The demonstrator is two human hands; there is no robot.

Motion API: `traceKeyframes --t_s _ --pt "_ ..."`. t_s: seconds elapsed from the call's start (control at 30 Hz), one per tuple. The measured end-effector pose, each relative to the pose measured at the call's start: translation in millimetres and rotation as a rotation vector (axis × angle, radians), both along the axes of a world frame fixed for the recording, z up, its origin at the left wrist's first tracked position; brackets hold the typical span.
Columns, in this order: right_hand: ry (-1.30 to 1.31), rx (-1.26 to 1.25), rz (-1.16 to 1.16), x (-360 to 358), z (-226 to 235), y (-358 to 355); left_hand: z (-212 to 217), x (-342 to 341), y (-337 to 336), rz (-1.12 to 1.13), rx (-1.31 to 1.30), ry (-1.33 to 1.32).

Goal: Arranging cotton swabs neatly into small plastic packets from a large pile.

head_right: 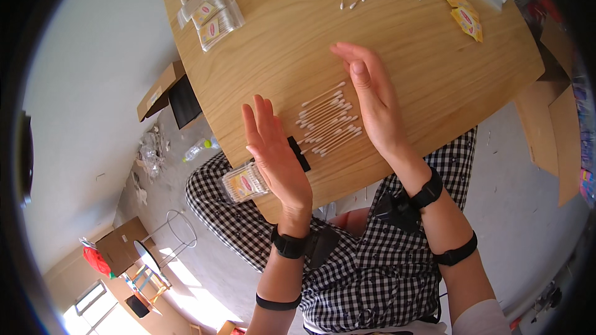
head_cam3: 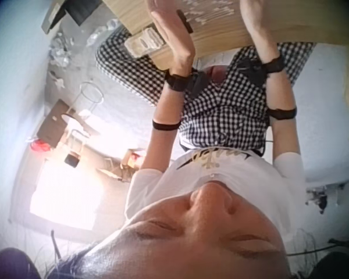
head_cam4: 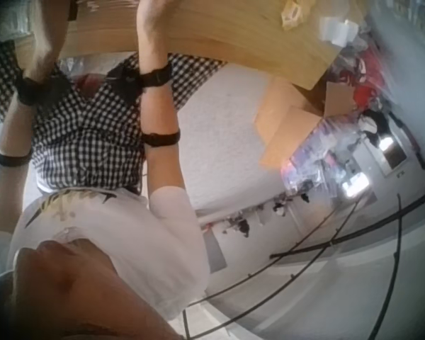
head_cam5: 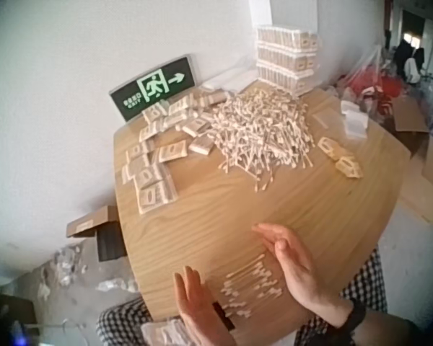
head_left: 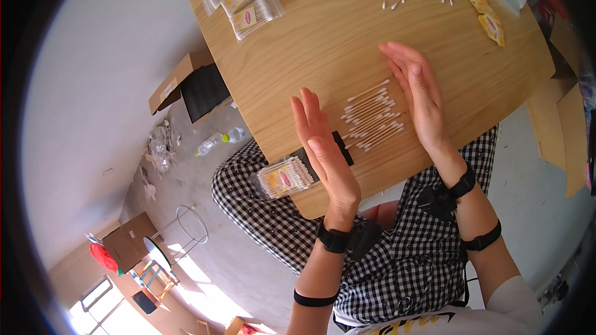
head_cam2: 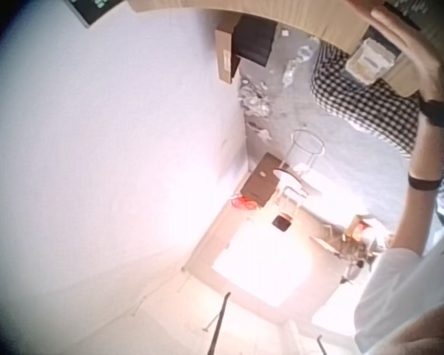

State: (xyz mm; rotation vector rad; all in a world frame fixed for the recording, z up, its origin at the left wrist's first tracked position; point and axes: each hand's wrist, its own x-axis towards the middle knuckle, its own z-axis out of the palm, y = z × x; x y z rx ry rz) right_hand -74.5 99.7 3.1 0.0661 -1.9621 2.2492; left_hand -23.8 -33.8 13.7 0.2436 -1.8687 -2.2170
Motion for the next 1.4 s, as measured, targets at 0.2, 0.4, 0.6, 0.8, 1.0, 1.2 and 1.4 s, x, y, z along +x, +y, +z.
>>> traceKeyframes --t_s 0.2,0.4,0.6,0.8,1.0,1.2,1.4 --pt "-0.019 0.010 0.137 1.5 3.5 -9.7 -1.6 -7.9 9.0 -0.073 0.024 0.021" --pt "0.017 -0.049 0.095 4.5 -3.4 -1.1 -2.6 -8.6 12.4 -0.099 -0.002 0.016" --pt "-0.021 -0.091 0.133 24.2 -4.1 -7.8 -0.8 0.0 15.3 -0.128 0.027 -0.010" --pt "-0.009 -0.086 0.103 35.9 -2.2 2.8 -0.2 3.7 17.7 -0.072 0.090 0.027" --pt "-0.019 -0.032 0.105 41.5 -1.6 -0.5 -3.9 11.5 22.9 -0.086 -0.170 0.064" --pt "0.043 -0.022 -0.029 37.2 -3.9 22.5 -4.5 23.2 19.8 -0.419 -1.502 -0.033" --pt "0.056 0.206 -0.074 33.6 1.4 30.6 -8.8 23.2 21.3 -0.399 -1.492 -0.017"
